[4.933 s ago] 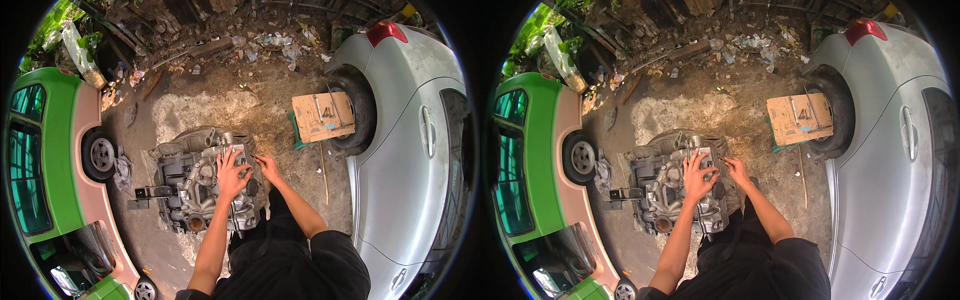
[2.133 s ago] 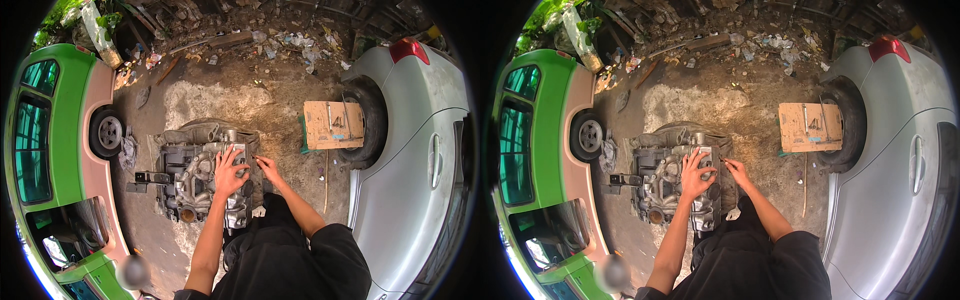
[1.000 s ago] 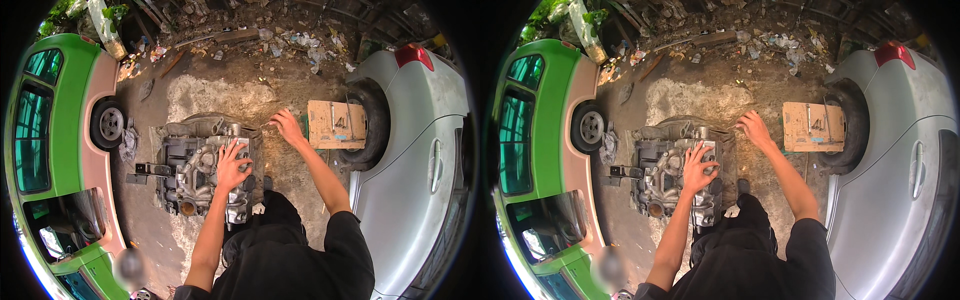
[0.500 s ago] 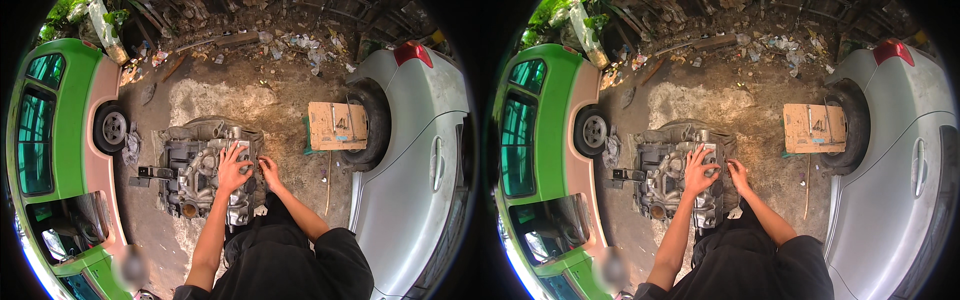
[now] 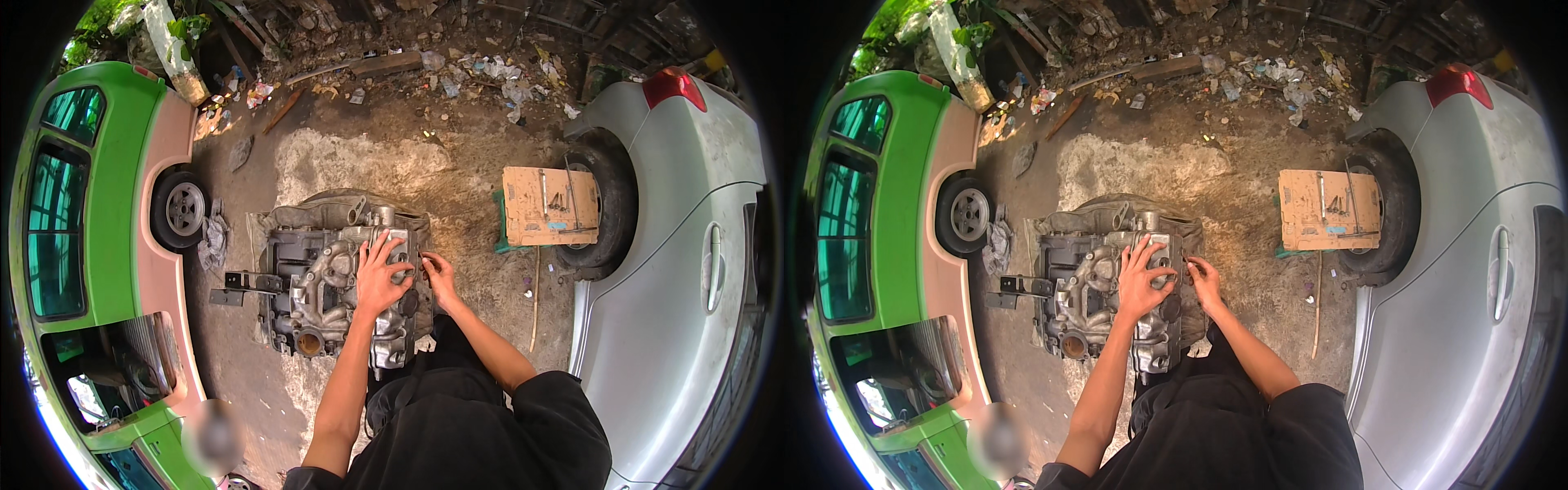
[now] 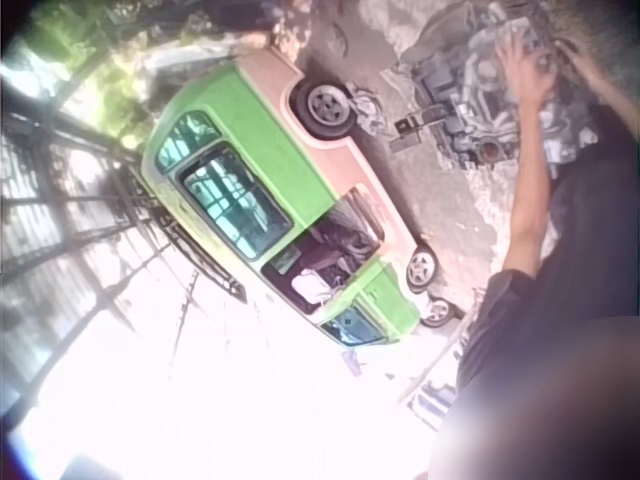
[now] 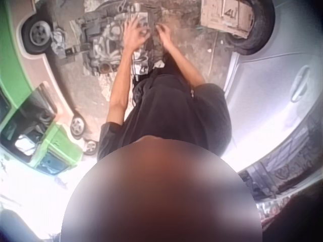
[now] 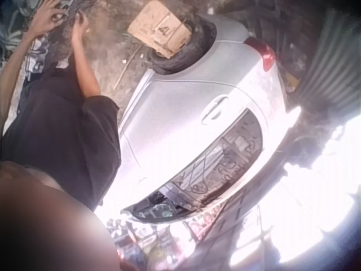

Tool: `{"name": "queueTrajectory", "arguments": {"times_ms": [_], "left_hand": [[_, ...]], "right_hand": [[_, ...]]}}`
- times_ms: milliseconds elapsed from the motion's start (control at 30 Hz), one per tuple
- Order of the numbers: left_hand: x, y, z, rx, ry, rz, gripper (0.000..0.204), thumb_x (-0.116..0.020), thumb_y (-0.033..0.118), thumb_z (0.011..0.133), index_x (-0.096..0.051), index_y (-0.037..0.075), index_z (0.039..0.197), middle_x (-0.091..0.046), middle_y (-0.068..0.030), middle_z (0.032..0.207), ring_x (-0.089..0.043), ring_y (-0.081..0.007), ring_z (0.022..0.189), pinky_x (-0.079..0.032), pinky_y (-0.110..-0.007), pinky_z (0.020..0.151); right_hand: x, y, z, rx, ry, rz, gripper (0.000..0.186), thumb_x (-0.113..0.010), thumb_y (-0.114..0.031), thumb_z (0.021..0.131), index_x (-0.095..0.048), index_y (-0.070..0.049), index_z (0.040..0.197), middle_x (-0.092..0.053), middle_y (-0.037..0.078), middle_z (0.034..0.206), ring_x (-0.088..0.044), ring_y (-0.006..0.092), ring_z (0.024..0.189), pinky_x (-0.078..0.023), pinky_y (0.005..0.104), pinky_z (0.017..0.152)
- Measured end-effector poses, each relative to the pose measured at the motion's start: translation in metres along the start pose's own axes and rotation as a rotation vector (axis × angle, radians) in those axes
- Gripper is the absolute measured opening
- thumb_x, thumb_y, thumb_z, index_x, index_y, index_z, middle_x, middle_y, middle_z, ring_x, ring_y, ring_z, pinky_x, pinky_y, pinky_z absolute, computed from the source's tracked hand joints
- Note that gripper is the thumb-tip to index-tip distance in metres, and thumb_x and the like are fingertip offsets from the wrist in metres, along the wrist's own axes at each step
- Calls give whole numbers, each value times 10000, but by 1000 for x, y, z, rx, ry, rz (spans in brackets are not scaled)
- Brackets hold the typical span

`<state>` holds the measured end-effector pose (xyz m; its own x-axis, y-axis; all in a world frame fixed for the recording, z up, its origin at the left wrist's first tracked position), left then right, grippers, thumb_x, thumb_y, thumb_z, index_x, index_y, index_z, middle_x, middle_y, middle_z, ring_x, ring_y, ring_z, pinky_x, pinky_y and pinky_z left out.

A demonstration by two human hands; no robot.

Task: The person uses a wrench to tighten bolts on a car engine block placed on the ground. They repeatedly position the wrench, turn it to tighten, and reposition to continue the task.

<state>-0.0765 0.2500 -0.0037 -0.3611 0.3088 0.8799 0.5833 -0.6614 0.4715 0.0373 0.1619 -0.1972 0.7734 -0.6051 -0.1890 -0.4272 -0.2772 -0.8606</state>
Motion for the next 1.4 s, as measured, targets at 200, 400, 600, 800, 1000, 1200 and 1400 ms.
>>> {"name": "queueTrajectory", "arguments": {"times_ms": [200,400,600,800,1000,1200,1400], "left_hand": [[0,0,0,3,14,-15,186,-843,239,727,-855,249,913,-564,27,1482,-341,-246,1559,-226,-579,1282],[0,0,0,-2,9,-19,192,-838,237,717,-851,246,909,-568,21,1477,-344,-246,1559,-214,-580,1284],[2,-1,0,-28,35,-21,171,-826,249,709,-848,265,878,-578,32,1458,-362,-260,1547,-236,-579,1276],[1,0,0,-28,28,-23,180,-831,237,712,-848,239,891,-579,27,1462,-357,-240,1551,-243,-584,1276],[0,-1,-2,-20,35,-43,189,-822,256,698,-852,260,885,-581,35,1465,-357,-246,1552,-228,-595,1284],[2,0,0,-16,26,-46,185,-825,238,717,-853,245,899,-577,27,1471,-354,-239,1552,-227,-586,1285],[0,0,-2,-11,24,-25,183,-820,242,715,-854,257,894,-568,33,1481,-348,-242,1557,-228,-579,1286]], "right_hand": [[-4,6,13,-10,-13,-19,174,-631,-158,1085,-649,-18,1188,-667,50,888,-592,125,726,-482,326,636],[-6,20,29,-89,-152,-76,92,-589,-85,1087,-618,-5,1122,-654,57,877,-593,146,742,-488,360,659],[-8,-62,68,348,-331,-840,70,-671,-22,977,-687,27,1025,-690,120,972,-643,293,977,-518,471,888],[-62,-158,40,1068,-629,-1369,120,-745,-3,850,-735,-27,967,-668,98,1109,-592,301,1134,-500,429,985],[-6,-181,46,906,-98,-1168,139,-746,-30,896,-776,-44,1032,-697,101,1067,-610,281,1148,-511,440,1024],[78,-68,54,99,245,-334,218,-732,-218,1026,-782,-37,1137,-755,82,1085,-686,244,972,-561,459,904],[41,10,24,-288,73,-2,305,-670,-252,1065,-674,-112,1336,-748,27,1031,-646,119,815,-479,310,628]]}}
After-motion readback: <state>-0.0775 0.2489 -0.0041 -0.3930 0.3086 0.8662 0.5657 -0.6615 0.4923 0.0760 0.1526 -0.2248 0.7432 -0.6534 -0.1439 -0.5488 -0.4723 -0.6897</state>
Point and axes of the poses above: each hand's wrist, its own z-axis towards the middle knuckle, its own x-axis out of the back of the hand, y = z × x, the point moved 10 cm from there along z, towards the middle knuckle
